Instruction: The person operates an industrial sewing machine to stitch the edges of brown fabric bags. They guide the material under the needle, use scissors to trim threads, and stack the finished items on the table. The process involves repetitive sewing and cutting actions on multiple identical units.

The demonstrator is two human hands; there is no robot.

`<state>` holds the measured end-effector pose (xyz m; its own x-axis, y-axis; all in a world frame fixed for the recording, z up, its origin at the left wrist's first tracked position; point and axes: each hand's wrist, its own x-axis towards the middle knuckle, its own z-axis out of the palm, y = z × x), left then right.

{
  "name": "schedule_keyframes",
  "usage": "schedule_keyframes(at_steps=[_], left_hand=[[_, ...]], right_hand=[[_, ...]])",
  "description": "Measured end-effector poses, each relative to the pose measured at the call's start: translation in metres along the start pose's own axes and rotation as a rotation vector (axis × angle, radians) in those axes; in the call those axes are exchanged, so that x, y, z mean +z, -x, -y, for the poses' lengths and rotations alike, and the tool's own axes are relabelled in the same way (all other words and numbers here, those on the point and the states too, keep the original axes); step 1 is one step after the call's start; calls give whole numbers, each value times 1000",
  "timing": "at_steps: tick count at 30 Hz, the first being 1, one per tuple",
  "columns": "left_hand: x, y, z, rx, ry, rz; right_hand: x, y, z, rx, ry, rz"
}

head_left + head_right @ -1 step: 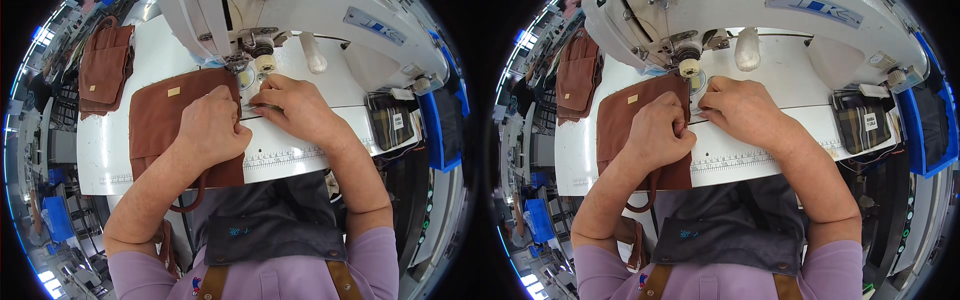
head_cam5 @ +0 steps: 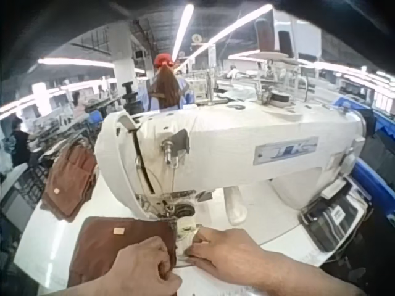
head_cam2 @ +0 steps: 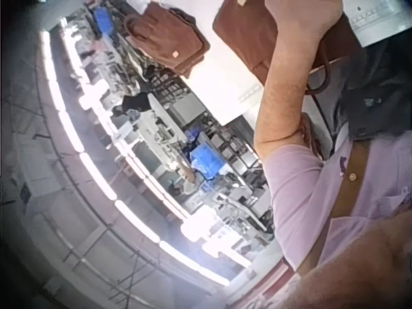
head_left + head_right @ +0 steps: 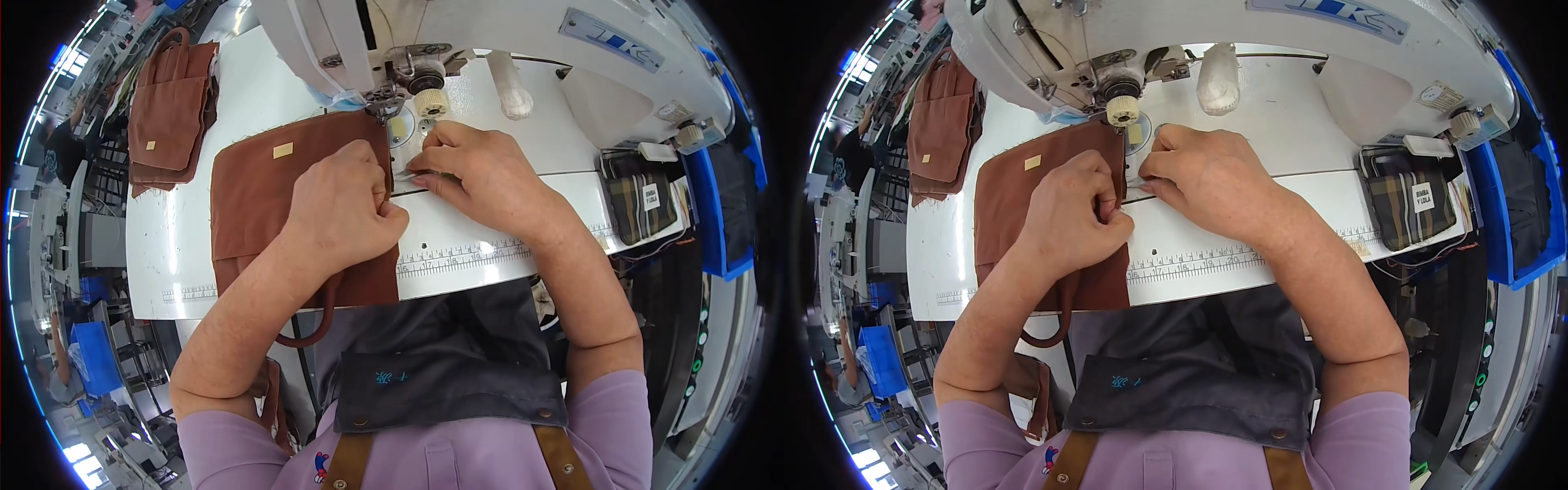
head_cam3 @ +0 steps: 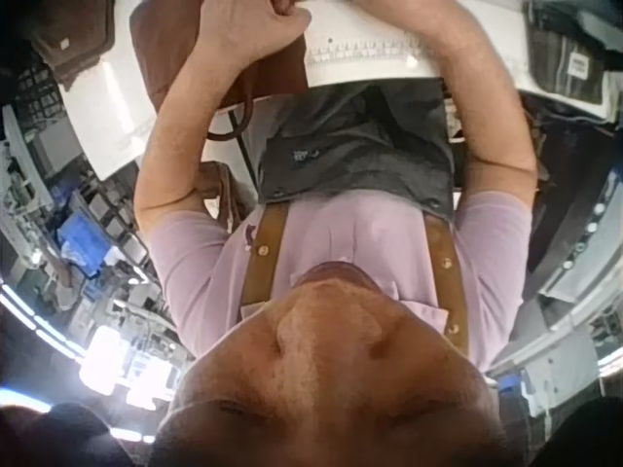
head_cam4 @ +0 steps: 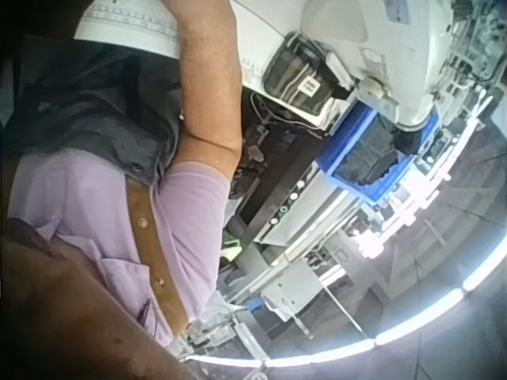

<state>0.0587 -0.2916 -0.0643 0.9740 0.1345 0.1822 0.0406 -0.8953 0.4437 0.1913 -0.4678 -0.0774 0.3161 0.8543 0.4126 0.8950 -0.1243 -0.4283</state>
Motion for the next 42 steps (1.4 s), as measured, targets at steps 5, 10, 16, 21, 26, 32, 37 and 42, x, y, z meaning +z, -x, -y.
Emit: schedule_keyframes(at_steps=[5,10,16,21,26,32,37,42], left_hand=[[-8,3,19,-59,330,80],[-13,11,24,72,311,15],[-5,20,30,320,127,-46],[-1,20,34,328,135,-35],[-2,10,39,312,121,-46],[-2,-8,43,280,136,-59],[1,-22,51,269,118,-115],[4,-34,61,279,80,-150]], right_hand=[[5,0,3,-73,42,-18],[4,0,6,-148,214,20],[3,-1,6,-166,196,29],[3,-1,8,-154,226,17],[8,-7,5,-117,184,-33],[13,-18,-7,-64,209,-57],[18,-26,-17,-93,294,-132],[26,-30,-23,-88,339,-203]])
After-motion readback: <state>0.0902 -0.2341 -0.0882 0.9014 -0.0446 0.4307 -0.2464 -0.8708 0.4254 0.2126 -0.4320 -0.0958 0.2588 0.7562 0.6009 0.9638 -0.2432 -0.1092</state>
